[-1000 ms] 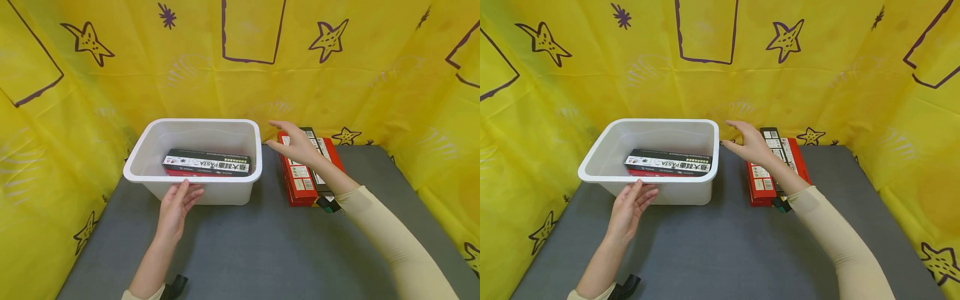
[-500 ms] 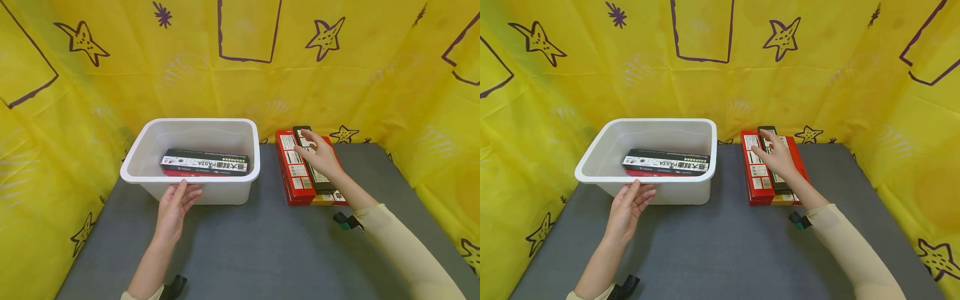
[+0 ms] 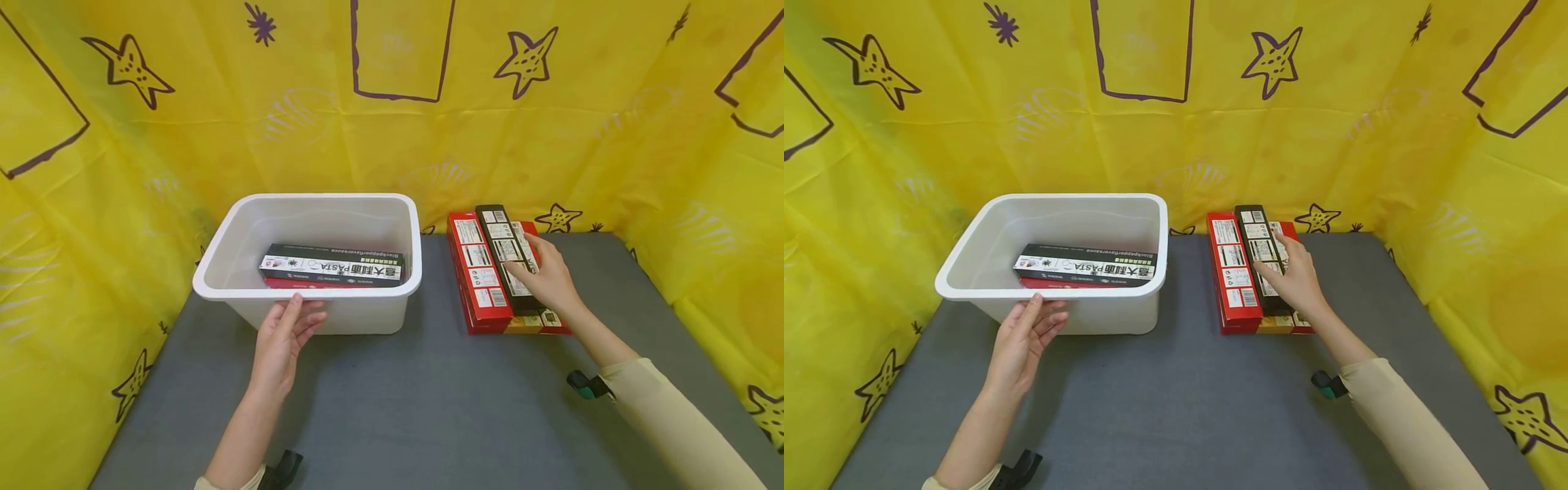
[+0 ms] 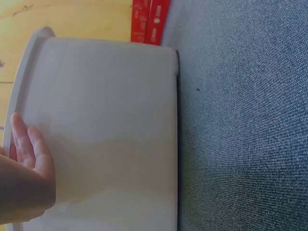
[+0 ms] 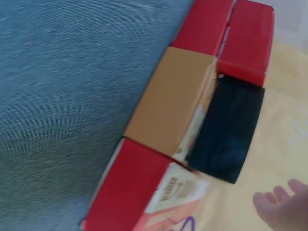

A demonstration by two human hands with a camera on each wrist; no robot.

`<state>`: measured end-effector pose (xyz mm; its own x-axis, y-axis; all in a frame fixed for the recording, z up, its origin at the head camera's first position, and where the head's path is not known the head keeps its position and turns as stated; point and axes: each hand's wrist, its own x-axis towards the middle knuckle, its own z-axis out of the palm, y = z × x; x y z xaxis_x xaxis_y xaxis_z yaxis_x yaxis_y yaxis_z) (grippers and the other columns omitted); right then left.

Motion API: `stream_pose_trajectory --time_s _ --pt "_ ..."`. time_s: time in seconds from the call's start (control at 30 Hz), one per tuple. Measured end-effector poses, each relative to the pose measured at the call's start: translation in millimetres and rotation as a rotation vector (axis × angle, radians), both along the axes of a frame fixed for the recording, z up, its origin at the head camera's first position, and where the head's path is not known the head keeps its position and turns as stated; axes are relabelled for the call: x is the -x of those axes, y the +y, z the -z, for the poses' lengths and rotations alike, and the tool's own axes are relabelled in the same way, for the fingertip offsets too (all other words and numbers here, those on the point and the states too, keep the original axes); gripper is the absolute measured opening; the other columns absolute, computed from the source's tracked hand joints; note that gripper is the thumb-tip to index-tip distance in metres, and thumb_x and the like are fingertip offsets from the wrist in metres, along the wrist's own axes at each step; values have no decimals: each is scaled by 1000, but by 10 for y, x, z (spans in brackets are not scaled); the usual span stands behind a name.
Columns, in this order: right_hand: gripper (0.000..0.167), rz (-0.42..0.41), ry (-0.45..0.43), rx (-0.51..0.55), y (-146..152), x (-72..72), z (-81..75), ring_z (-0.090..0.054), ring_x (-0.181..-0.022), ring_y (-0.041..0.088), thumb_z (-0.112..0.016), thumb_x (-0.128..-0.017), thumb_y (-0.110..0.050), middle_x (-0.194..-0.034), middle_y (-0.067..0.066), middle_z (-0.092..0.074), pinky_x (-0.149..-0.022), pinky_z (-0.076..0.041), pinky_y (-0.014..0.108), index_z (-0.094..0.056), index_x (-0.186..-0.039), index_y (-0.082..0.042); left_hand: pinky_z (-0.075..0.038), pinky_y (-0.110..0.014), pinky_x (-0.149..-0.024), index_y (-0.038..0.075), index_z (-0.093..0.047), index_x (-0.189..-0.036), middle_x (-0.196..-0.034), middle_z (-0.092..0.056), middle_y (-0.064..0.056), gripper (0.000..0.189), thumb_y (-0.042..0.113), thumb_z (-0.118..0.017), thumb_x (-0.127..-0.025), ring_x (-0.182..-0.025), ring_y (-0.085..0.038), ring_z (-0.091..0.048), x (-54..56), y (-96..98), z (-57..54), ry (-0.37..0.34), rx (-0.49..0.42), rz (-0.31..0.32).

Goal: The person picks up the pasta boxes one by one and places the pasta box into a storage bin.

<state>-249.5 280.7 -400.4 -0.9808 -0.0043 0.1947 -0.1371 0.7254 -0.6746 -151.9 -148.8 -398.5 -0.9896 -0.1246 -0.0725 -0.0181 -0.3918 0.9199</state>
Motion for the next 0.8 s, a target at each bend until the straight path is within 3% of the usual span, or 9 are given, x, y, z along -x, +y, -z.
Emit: stream_pose_trajectory --time_s 0.17,0.43,0.8 --pt "82 3 -37 1 65 -55 67 -28 -136 46 -69 -91 -37 -149 28 -30 -104 -25 67 -27 -150 2 -54 -29 -85 9 -54 -110 -91 -74 2 20 27 -53 -102 -79 -10 -70 2 1 -8 1 -3 1" --pt "90 18 -118 13 111 -147 230 -33 -129 46 -69 -89 -42 -148 31 -27 -97 -34 64 -20 -152 0 -54 -28 -84 9 -54 -109 -90 -73 2 20 28 -53 -102 -77 -10 -69 2 0 -11 -10 0 1" --pt "96 -4 -149 19 158 -215 379 -30 -131 46 -72 -87 -42 -147 33 -25 -102 -29 65 -18 -151 4 -54 -27 -83 9 -54 -109 -90 -73 2 20 28 -53 -102 -77 -10 -69 3 -5 0 -11 -4 -2"
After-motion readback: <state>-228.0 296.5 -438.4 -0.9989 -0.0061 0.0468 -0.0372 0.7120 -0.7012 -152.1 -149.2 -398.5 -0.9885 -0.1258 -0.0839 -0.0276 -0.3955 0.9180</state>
